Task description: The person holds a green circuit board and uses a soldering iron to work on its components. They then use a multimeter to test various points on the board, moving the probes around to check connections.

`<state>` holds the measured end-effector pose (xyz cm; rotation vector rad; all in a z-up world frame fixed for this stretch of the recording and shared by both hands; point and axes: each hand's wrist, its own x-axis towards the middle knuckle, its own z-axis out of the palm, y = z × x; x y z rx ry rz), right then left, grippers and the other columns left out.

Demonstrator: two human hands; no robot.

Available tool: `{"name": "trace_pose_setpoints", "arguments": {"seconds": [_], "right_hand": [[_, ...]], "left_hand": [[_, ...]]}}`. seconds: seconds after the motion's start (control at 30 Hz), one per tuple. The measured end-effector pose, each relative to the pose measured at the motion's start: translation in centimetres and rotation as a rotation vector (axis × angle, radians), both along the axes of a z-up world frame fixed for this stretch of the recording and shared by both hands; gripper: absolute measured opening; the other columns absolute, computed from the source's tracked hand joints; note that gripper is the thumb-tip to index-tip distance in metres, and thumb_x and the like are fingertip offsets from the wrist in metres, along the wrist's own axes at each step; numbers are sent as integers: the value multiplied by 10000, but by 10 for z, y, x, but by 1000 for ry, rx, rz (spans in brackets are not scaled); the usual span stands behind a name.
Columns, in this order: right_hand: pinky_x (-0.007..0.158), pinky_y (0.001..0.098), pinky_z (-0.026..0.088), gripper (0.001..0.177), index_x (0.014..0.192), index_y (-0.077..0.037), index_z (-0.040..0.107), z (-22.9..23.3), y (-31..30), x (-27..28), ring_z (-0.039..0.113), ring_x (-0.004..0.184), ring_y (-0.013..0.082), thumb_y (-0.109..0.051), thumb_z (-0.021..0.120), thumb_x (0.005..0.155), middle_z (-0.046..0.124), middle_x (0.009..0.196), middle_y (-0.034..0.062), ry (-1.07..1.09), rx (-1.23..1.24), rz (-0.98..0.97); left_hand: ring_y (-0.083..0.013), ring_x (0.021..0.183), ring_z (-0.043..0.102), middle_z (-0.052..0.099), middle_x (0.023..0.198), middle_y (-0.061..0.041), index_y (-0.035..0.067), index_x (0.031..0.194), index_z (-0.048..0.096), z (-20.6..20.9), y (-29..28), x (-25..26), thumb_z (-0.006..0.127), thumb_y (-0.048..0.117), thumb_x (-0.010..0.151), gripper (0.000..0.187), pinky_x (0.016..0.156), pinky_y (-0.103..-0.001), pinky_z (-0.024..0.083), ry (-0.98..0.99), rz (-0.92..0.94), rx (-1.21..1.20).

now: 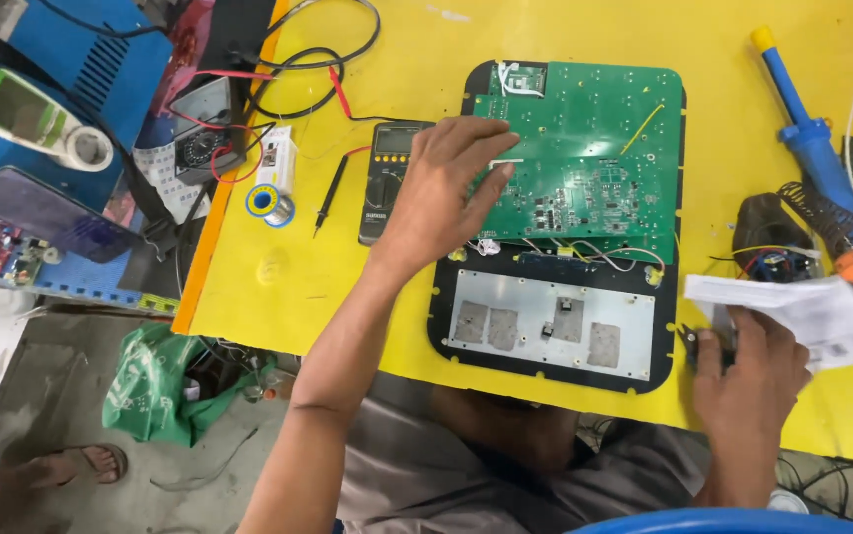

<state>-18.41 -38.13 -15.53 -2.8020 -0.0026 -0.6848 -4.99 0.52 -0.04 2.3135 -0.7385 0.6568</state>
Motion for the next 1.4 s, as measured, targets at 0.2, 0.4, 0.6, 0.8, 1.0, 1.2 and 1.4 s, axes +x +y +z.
{"name": "trace_pose_setpoints", "arguments": {"seconds": [0.2,0.4,0.6,0.8,1.0,1.2,1.4], "right_hand": [[971,574,458,234,1303,-92,847,-12,-19,1,653,1230,450,-186,778,1100,765,1338,184,-17,-78,32],[998,595,403,238,1361,-32,842,-16,-19,-1,568,1310,452,-131,806,1147,749,1415,230,-7,-58,33],[1059,599,384,231,1381,6,824,-7,-11,-4,567,1333,465,-100,797,1177,694,1448,279,-13,-24,41],[1047,591,379,231,1391,28,823,-3,-7,-6,554,1359,448,-103,789,1203,710,1467,279,-2,-42,27],[1047,553,426,228,1376,60,822,4,-1,-9,571,1374,422,-91,831,1205,706,1499,275,-30,-94,36],[1084,531,460,214,1380,72,838,-6,-10,-8,578,1392,426,-54,831,1207,715,1469,289,-64,-104,69],[1062,565,388,247,1405,32,821,-7,-10,-7,564,1377,425,-138,780,1230,735,1474,260,5,-70,31]], "left_hand": [[-292,1289,635,639,1333,-107,67,1267,647,26,19,-87,595,129,1070,212,1118,-447,467,-133,96,-295],[-329,1313,595,539,1406,-183,73,1412,565,-83,151,-98,559,126,1108,309,1111,-489,583,-357,879,-404],[-341,1024,572,632,1289,-138,73,1300,676,-160,320,-117,495,132,1019,339,665,-513,408,-175,1570,-332],[-299,1035,672,677,1130,-97,62,1166,683,-184,436,-107,794,252,922,329,835,-458,557,58,1739,-511],[-270,926,595,766,948,-61,63,1024,824,-151,450,-130,903,284,830,305,752,-506,468,180,1348,-242],[-261,883,624,652,1012,-44,88,999,814,-141,454,-140,909,256,831,256,722,-508,504,243,1293,-284],[-234,789,622,706,947,-37,100,900,806,-154,465,-135,962,288,825,255,622,-488,493,138,1327,-216]]}}
